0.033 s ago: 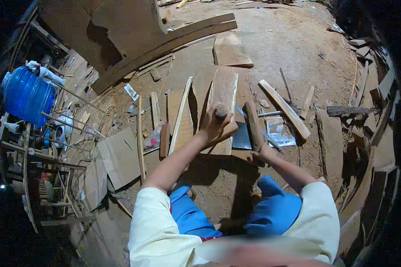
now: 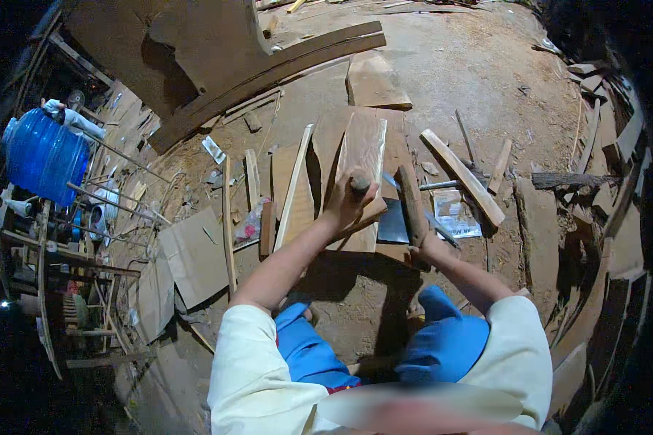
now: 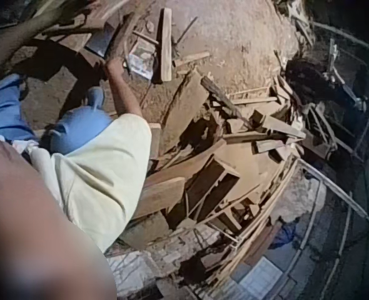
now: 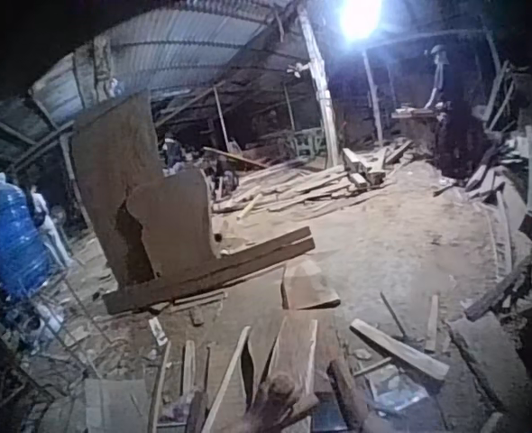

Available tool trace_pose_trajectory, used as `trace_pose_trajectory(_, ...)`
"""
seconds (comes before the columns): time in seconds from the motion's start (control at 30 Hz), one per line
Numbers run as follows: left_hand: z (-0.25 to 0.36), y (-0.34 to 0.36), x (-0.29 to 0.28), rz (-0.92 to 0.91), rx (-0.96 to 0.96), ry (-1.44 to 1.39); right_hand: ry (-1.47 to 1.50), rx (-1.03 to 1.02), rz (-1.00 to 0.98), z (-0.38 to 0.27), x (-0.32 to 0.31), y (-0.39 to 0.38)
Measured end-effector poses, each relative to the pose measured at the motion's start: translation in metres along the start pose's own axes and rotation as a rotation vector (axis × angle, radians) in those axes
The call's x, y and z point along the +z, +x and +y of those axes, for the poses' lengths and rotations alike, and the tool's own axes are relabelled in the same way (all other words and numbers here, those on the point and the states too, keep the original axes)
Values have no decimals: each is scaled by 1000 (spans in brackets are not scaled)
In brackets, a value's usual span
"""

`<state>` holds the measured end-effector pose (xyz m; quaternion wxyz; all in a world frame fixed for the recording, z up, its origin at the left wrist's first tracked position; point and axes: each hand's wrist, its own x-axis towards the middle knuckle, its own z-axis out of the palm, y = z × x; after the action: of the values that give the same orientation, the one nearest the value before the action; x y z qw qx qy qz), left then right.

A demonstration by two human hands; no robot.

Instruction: The person carves and shapes a wooden board using a chisel and a mallet.

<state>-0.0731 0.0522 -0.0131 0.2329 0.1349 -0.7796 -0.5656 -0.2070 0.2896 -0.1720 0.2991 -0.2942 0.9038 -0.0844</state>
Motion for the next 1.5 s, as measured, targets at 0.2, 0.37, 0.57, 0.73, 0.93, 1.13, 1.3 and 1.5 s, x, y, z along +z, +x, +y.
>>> trace_pose_trajectory(0.2, 0, 7, 4, 50, 104, 176, -20, 56, -14, 13, 9, 24)
trace_pose_trajectory(0.37, -1, 9, 8, 41, 87, 185, 76, 101, 15, 33, -41, 15)
trace_pose_trajectory(0.57, 4, 13, 6, -9, 112, 143, -68, -22, 76, 20, -107, -14)
trace_pose_trajectory(0.73, 3, 13, 9, 22, 48, 51, 425, -531, 475, -38, -187, -56)
trace_pose_trajectory(0.93, 3, 18, 8, 48, 231, 160, 506, -489, 635, -108, -234, -106)
trace_pose_trajectory(1.13, 6, 18, 6, -9, 44, 88, -111, -324, 390, -110, -224, -134)
trace_pose_trajectory(1.3, -1, 20, 1, 53, 134, 177, 489, -665, 735, -107, -234, -133)
trace_pose_trajectory(1.5, -13, 20, 5, -22, 217, 192, -107, -374, 318, -102, -209, -131)
